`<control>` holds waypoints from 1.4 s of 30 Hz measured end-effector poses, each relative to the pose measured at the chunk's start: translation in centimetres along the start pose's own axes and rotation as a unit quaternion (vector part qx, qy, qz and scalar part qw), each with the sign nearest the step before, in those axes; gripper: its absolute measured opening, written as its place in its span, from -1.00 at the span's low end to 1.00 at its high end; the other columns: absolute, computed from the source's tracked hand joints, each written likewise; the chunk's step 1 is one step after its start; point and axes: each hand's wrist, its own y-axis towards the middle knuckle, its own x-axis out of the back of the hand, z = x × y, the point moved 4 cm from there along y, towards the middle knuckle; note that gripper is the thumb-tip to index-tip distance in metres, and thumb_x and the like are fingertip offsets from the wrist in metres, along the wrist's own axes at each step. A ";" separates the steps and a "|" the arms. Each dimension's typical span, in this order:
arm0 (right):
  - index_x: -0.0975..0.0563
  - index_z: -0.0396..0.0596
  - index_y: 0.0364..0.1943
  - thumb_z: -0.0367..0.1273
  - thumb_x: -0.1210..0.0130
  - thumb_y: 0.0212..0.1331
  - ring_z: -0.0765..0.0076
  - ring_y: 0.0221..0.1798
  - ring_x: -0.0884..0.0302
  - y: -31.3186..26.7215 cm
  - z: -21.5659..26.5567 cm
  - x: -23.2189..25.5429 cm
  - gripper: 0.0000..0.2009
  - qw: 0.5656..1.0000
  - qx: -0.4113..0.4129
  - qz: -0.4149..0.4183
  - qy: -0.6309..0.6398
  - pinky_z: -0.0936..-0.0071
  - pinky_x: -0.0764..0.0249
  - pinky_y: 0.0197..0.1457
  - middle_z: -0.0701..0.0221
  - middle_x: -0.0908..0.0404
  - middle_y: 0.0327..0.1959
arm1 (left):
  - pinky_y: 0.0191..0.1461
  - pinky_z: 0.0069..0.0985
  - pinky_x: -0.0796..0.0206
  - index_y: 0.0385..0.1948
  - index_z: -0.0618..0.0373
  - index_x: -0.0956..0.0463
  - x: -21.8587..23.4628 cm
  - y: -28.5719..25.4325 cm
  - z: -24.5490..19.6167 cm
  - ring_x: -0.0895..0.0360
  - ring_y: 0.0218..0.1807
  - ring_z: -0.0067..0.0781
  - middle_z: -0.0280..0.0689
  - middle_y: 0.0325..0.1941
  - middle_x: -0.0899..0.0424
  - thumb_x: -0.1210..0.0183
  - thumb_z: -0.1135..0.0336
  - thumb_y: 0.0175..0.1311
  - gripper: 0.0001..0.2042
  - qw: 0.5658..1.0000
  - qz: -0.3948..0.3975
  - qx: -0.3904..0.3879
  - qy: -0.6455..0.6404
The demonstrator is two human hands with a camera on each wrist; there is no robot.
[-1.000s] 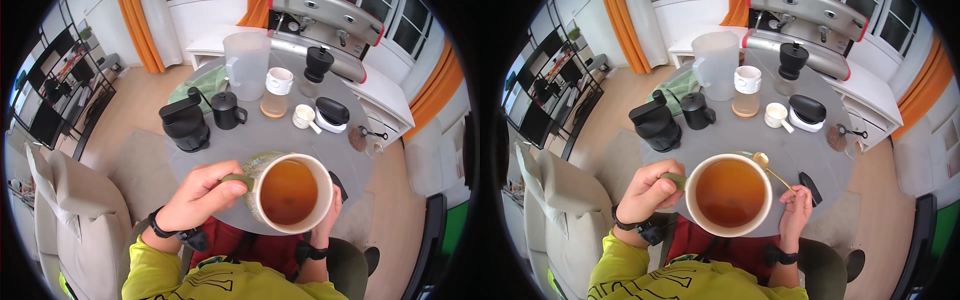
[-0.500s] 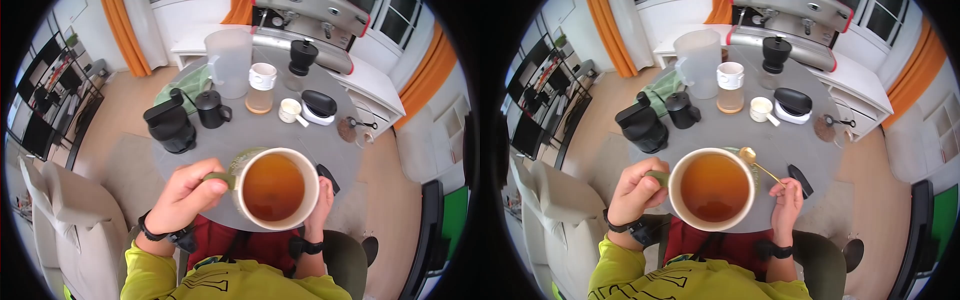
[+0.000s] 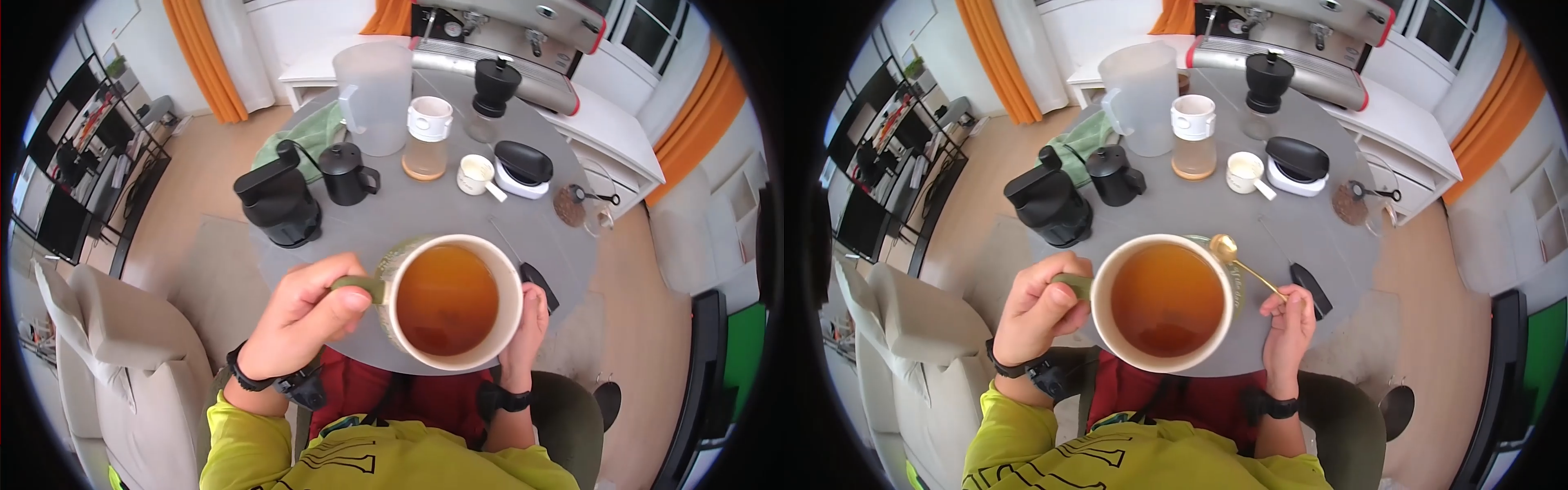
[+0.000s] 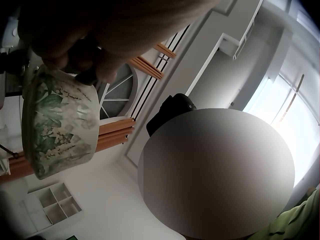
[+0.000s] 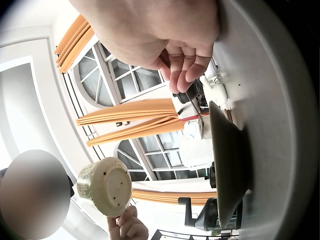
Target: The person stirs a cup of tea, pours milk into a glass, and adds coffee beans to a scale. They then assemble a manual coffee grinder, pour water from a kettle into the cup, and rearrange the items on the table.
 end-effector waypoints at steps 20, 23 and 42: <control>-0.42 -0.14 -0.20 -0.27 0.17 0.44 0.53 -0.39 -0.38 0.0 0.1 -0.2 -0.77 1.000 0.001 -0.007 -0.011 0.58 -0.29 -0.23 0.41 -0.47 -0.48 | -0.50 -0.63 0.03 -0.46 0.24 -0.38 -0.3 -0.3 -0.6 -0.14 -0.55 -0.68 -0.45 -0.58 -0.28 -0.12 0.19 0.33 -0.71 1.000 -0.006 -0.027 0.015; -0.42 -0.14 -0.21 -0.27 0.16 0.44 0.53 -0.39 -0.38 0.2 0.1 0.0 -0.77 1.000 -0.004 0.015 -0.005 0.58 -0.29 -0.23 0.42 -0.47 -0.48 | -0.49 -0.61 0.02 -0.48 0.24 -0.38 -0.2 -0.5 -0.7 -0.15 -0.54 -0.64 -0.43 -0.58 -0.29 -0.14 0.16 0.31 -0.69 0.999 -0.004 -0.048 0.023; -0.43 -0.15 -0.20 -0.26 0.13 0.43 0.54 -0.39 -0.37 0.3 -0.1 0.1 -0.77 1.000 0.001 0.012 -0.006 0.58 -0.29 -0.23 0.42 -0.47 -0.47 | -0.56 -0.51 0.02 -0.58 0.25 -0.41 -0.7 -1.8 -2.4 -0.25 -0.59 -0.44 -0.29 -0.62 -0.42 -0.27 -0.11 0.08 -0.50 0.988 -0.092 -0.122 0.007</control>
